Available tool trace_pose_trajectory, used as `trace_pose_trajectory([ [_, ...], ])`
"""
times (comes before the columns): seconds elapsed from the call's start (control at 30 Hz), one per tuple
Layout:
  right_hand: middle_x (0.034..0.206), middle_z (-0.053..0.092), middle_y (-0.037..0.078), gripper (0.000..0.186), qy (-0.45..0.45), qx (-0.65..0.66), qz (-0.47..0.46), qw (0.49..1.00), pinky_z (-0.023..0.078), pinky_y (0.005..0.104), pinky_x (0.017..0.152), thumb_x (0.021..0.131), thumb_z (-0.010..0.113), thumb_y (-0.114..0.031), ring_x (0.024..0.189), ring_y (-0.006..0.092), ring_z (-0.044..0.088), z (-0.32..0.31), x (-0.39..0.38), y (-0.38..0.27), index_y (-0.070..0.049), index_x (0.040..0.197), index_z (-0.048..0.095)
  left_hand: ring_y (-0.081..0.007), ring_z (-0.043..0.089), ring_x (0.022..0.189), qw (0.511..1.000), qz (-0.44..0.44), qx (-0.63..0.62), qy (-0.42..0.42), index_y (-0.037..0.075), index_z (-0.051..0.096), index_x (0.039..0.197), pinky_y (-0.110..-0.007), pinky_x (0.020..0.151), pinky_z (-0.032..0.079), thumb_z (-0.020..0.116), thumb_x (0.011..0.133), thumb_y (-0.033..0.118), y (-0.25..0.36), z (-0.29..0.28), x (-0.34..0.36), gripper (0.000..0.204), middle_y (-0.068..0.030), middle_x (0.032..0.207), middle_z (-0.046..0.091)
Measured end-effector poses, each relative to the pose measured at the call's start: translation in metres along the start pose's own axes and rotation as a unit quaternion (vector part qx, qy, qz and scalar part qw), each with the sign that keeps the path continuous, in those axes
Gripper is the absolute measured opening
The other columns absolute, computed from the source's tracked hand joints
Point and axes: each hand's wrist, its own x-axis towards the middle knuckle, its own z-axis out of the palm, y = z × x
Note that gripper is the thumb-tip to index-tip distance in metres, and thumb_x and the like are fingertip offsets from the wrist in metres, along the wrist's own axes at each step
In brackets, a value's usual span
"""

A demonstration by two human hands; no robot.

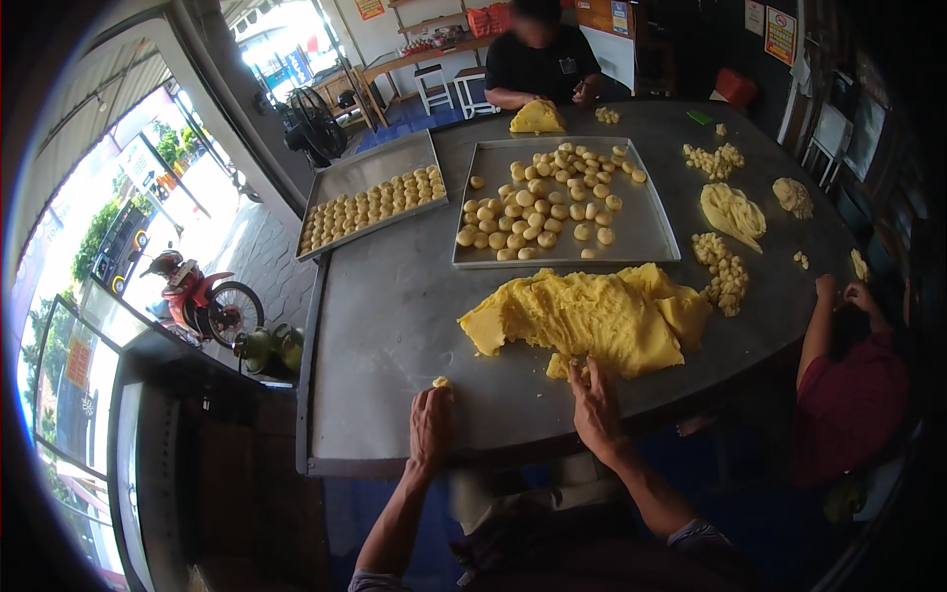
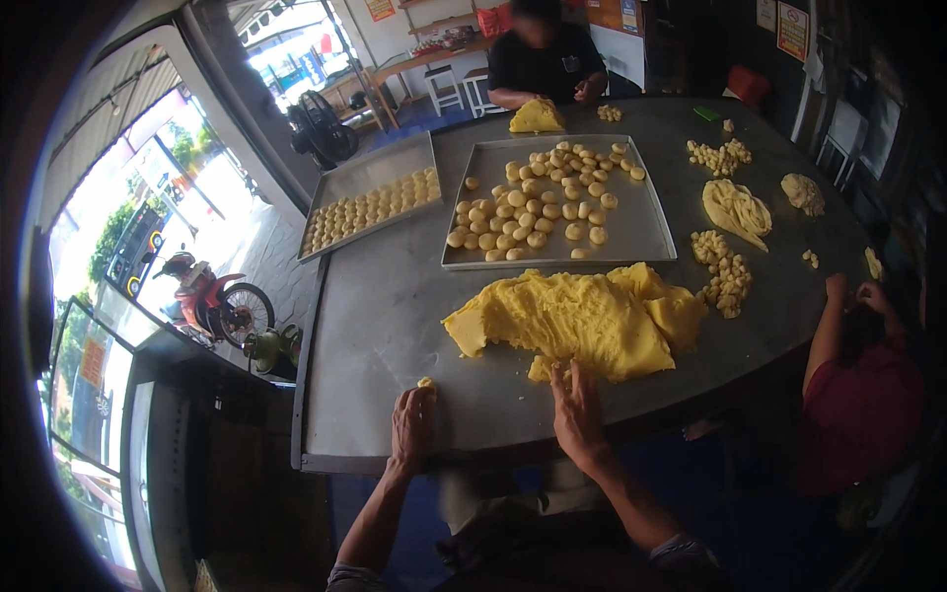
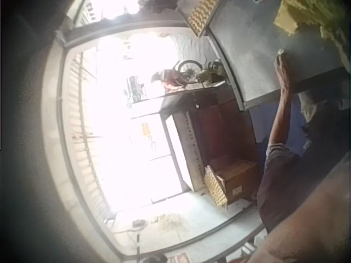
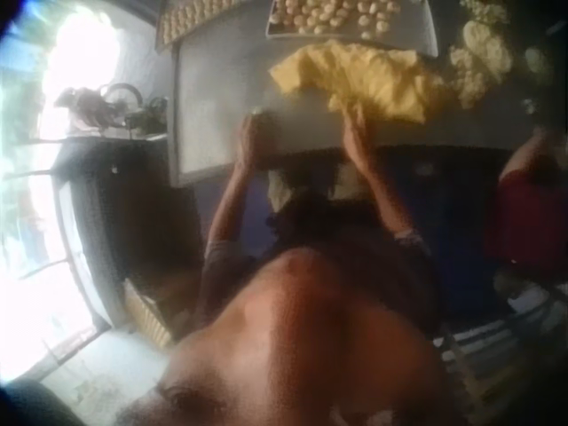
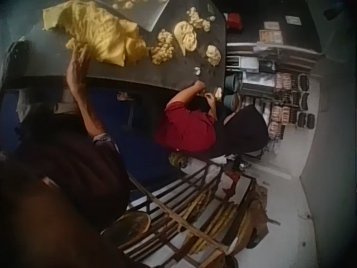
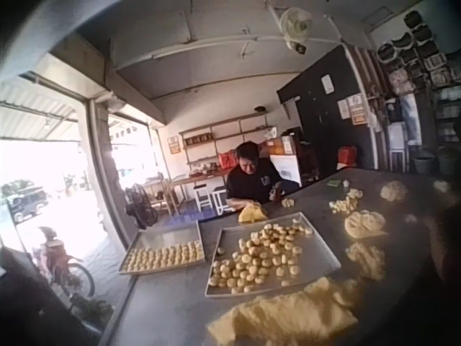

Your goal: The person shapes portions of dough by hand, places them onto a metal tray, wipes the interior of a large oven with a cloth, and then loads the filled tray into the oven.

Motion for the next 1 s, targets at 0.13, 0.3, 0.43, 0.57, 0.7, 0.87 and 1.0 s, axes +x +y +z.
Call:
trace_pose_trajectory([
  [0.13, 0.112, 0.058, 0.024, 0.040, -0.047, 0.186, 0.069, 0.979, 0.046, 0.0465, 0.092, 0.084, 0.056, 0.002, 0.104, 0.0408, 0.057, -0.002, 0.025, 0.009, 0.002, 0.123, 0.058, -0.0346, 0.057, 0.097, 0.998, 0.049, -0.026, 0.018, 0.003, 0.059, 0.103, -0.044, 0.085, 0.047, 0.058, 0.089, 0.007, -0.016, 0.020, 0.031, 0.015, -0.0157, 0.098, 0.062],
  [0.3, 0.096, 0.062, 0.018, 0.031, -0.024, 0.190, 0.023, 0.981, 0.049, 0.0451, 0.083, 0.082, 0.059, 0.001, 0.097, 0.0366, 0.060, 0.005, 0.031, 0.014, 0.000, 0.112, 0.064, -0.0350, 0.054, 0.093, 0.995, 0.049, 0.033, 0.075, 0.001, 0.055, 0.098, -0.044, 0.082, 0.046, 0.054, 0.089, 0.004, -0.048, 0.018, 0.066, 0.009, -0.0167, 0.096, 0.056],
  [0.43, 0.104, 0.060, 0.019, 0.037, -0.106, 0.097, -0.002, 0.990, 0.049, 0.0436, 0.083, 0.081, 0.060, 0.001, 0.095, 0.0357, 0.060, 0.001, 0.038, 0.022, -0.001, 0.117, 0.064, -0.0355, 0.054, 0.090, 0.994, 0.065, 0.071, 0.050, 0.002, 0.055, 0.094, -0.045, 0.083, 0.045, 0.051, 0.090, 0.002, -0.069, 0.012, 0.060, 0.006, -0.0163, 0.092, 0.055],
  [0.57, 0.118, 0.055, 0.021, 0.039, -0.104, 0.107, 0.038, 0.988, 0.049, 0.0435, 0.090, 0.082, 0.059, 0.002, 0.102, 0.0368, 0.059, 0.000, 0.028, 0.028, 0.000, 0.121, 0.063, -0.0343, 0.055, 0.093, 0.994, 0.055, 0.091, -0.038, 0.001, 0.057, 0.100, -0.043, 0.085, 0.045, 0.049, 0.087, -0.002, -0.077, -0.004, 0.033, 0.016, -0.0158, 0.096, 0.059],
  [0.7, 0.124, 0.055, 0.022, 0.036, 0.018, 0.052, -0.016, 0.998, 0.051, 0.0425, 0.089, 0.085, 0.057, 0.002, 0.104, 0.0380, 0.060, -0.005, -0.002, 0.008, -0.001, 0.121, 0.063, -0.0343, 0.056, 0.096, 0.991, 0.068, 0.085, -0.081, 0.001, 0.058, 0.115, -0.042, 0.087, 0.046, 0.052, 0.083, 0.000, -0.063, -0.029, 0.007, 0.033, -0.0161, 0.108, 0.063],
  [0.87, 0.113, 0.062, 0.021, 0.027, -0.019, 0.208, 0.061, 0.976, 0.051, 0.0412, 0.083, 0.086, 0.058, 0.001, 0.096, 0.0383, 0.062, -0.011, 0.017, 0.011, 0.002, 0.112, 0.066, -0.0329, 0.057, 0.094, 0.985, 0.074, 0.149, -0.032, 0.002, 0.057, 0.123, -0.040, 0.087, 0.047, 0.058, 0.079, 0.003, -0.043, -0.035, -0.029, 0.044, -0.0162, 0.113, 0.063],
  [1.0, 0.094, 0.064, 0.016, 0.021, -0.007, 0.166, 0.029, 0.986, 0.052, 0.0424, 0.075, 0.084, 0.060, -0.001, 0.087, 0.0352, 0.063, 0.010, 0.032, 0.017, 0.001, 0.104, 0.067, -0.0309, 0.059, 0.096, 0.990, 0.116, 0.073, -0.035, 0.003, 0.057, 0.115, -0.041, 0.082, 0.049, 0.060, 0.081, 0.006, 0.011, -0.018, -0.021, 0.034, -0.0138, 0.109, 0.064],
])
